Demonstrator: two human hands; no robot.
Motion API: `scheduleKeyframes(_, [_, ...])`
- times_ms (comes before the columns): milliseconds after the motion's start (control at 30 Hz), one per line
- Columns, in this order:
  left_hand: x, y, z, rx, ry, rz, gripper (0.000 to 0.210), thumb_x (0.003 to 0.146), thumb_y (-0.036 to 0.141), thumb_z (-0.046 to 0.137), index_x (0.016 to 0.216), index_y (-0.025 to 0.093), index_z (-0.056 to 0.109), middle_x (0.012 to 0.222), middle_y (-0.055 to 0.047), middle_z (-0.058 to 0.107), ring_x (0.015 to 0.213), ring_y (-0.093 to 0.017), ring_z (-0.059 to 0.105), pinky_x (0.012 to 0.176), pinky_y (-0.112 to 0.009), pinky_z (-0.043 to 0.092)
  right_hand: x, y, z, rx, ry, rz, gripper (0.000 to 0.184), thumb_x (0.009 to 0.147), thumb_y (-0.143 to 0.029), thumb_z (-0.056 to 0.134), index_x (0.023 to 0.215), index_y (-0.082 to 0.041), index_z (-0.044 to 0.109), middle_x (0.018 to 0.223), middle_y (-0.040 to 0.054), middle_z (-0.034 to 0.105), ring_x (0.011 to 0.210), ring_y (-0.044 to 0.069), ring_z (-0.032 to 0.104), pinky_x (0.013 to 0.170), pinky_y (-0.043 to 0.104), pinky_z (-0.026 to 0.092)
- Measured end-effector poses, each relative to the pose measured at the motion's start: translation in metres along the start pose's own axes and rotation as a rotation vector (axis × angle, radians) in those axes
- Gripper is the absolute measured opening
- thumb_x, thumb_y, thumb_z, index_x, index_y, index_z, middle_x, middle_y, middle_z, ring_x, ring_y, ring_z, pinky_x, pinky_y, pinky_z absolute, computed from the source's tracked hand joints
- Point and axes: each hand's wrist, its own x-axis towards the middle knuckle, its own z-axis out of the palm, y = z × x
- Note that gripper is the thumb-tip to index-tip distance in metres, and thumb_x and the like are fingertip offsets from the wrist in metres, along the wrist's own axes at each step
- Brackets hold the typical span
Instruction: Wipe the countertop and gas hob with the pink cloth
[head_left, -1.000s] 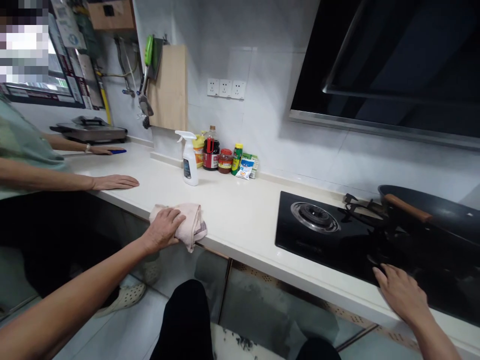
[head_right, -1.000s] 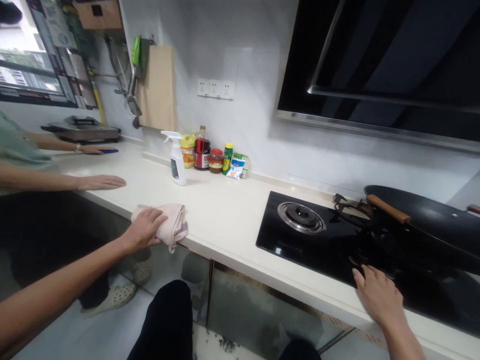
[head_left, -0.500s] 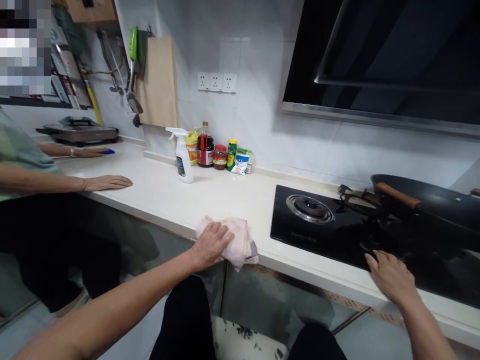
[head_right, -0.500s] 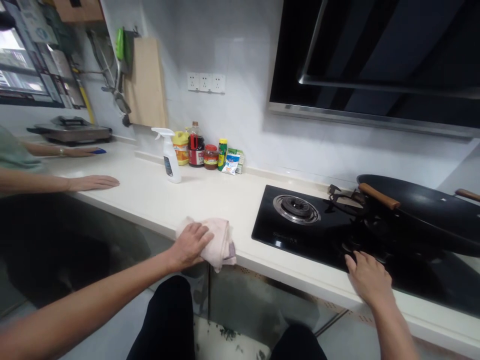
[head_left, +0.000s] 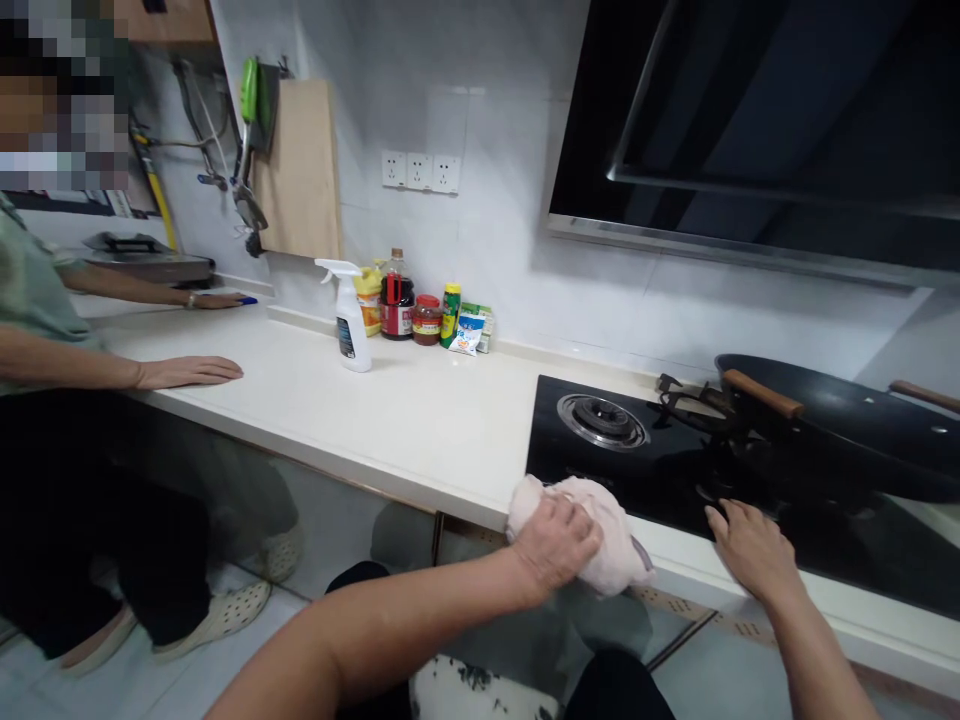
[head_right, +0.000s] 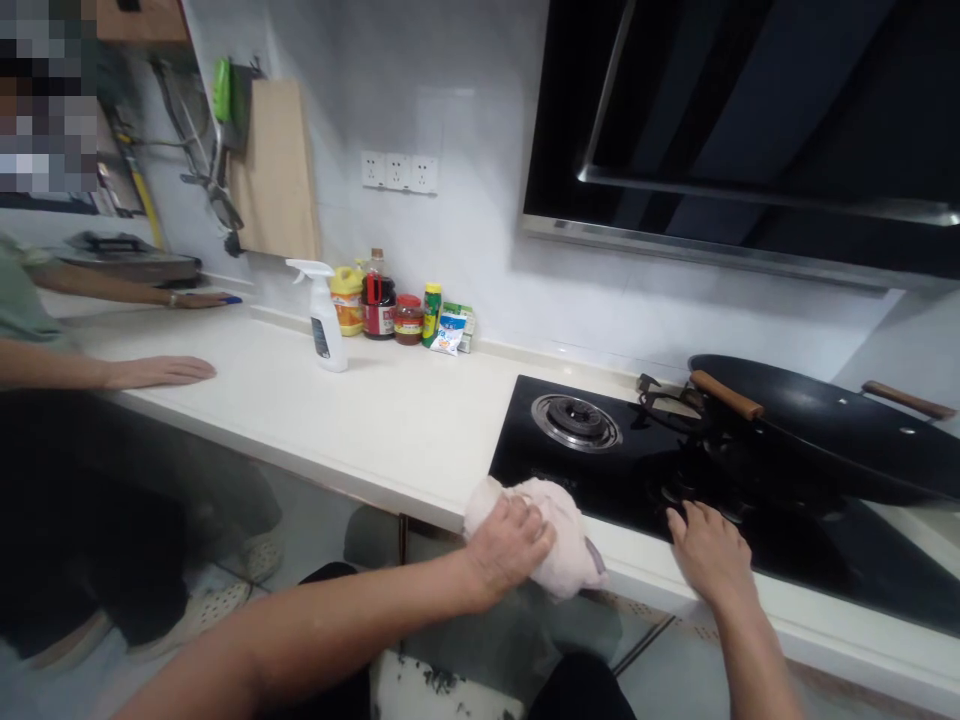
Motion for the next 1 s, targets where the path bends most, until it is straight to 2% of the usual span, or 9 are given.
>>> scheduleKeyframes(133, [0.024,0.027,0.010,0.007,0.092,0.031,0.026,0.102,0.026,0.044,0.124,0.019,0.056,0.110,-0.012,0.065,0.103,-0.028,0.061,0.090,-0.052,0.045,0.001,0.002,0.004,-0.014,0.013,-0.014,0.073,0.097,-0.055,0.017,0.139,-0.013,0.059,0.147,0.0159,0.053,0.132,0.038,0.050,0.110,0.054,0.040])
scheduleKeyframes(267, [0.022,0.019,0.001,-0.066,0.039,0.064,0.030,0.100,0.025,0.048,0.129,0.016,0.053,0.114,-0.014,0.064,0.103,-0.028,0.061,0.093,-0.052,0.044,0.001,0.003,0.006,0.012,0.049,-0.031,0.070,0.098,-0.054,0.018,0.138,-0.014,0.061,0.146,0.0147,0.054,0.131,0.036,0.052,0.109,0.053,0.041])
scheduleKeyframes(400, [0.007,-0.010,-0.022,-0.216,-0.175,0.074,0.060,0.088,0.035,0.069,0.139,0.016,0.045,0.124,-0.017,0.060,0.110,-0.032,0.057,0.097,-0.052,0.044,0.002,0.003,0.009,0.037,0.076,-0.030,0.067,0.098,-0.054,0.021,0.136,-0.016,0.062,0.145,0.0140,0.055,0.131,0.035,0.052,0.109,0.052,0.042])
scheduleKeyframes(533, [-0.017,-0.050,-0.042,-0.329,-0.374,-0.027,0.084,0.071,0.033,0.084,0.143,0.021,0.041,0.139,-0.018,0.052,0.124,-0.035,0.050,0.102,-0.050,0.041,0.003,0.003,0.012,0.058,0.078,-0.029,0.069,0.097,-0.055,0.021,0.136,-0.016,0.062,0.145,0.0134,0.055,0.132,0.036,0.052,0.110,0.053,0.041])
scheduleKeyframes(733, [-0.069,-0.127,-0.057,-0.374,-0.374,-0.255,0.095,0.059,0.041,0.091,0.143,0.027,0.049,0.147,-0.013,0.051,0.133,-0.036,0.046,0.112,-0.051,0.033,0.003,0.008,0.010,0.125,0.092,-0.025,0.067,0.094,-0.055,0.026,0.131,-0.015,0.066,0.140,0.0152,0.058,0.131,0.037,0.052,0.108,0.056,0.043])
scheduleKeyframes(800, [-0.079,-0.149,-0.061,-0.393,-0.402,-0.308,0.096,0.058,0.050,0.090,0.144,0.028,0.051,0.149,-0.013,0.051,0.135,-0.037,0.046,0.113,-0.054,0.031,-0.001,-0.009,0.000,0.176,0.146,-0.025,0.062,0.093,-0.053,0.031,0.125,-0.017,0.069,0.135,0.0160,0.060,0.126,0.037,0.056,0.105,0.057,0.045])
scheduleKeyframes(867, [-0.082,-0.163,-0.061,-0.426,-0.468,-0.335,0.100,0.058,0.060,0.086,0.146,0.029,0.051,0.153,-0.014,0.048,0.139,-0.040,0.043,0.114,-0.058,0.029,-0.011,-0.047,-0.018,0.293,0.238,-0.121,0.055,0.093,-0.052,0.035,0.120,-0.019,0.070,0.130,0.0164,0.062,0.122,0.035,0.058,0.106,0.055,0.045])
scheduleKeyframes(933, [-0.079,-0.169,-0.059,-0.466,-0.526,-0.336,0.105,0.058,0.068,0.083,0.149,0.029,0.048,0.158,-0.016,0.043,0.143,-0.043,0.038,0.116,-0.063,0.025,-0.029,-0.106,-0.043,0.488,0.282,-0.362,0.048,0.096,-0.049,0.038,0.118,-0.021,0.069,0.128,0.0145,0.063,0.123,0.030,0.058,0.109,0.050,0.044])
scheduleKeyframes(1000, [-0.076,-0.170,-0.054,-0.510,-0.541,-0.323,0.109,0.058,0.073,0.081,0.152,0.029,0.046,0.161,-0.017,0.039,0.146,-0.045,0.034,0.118,-0.065,0.021,-0.053,-0.174,-0.071,0.617,0.234,-0.617,0.041,0.100,-0.044,0.040,0.125,-0.024,0.065,0.134,0.0130,0.060,0.127,0.027,0.055,0.110,0.047,0.043])
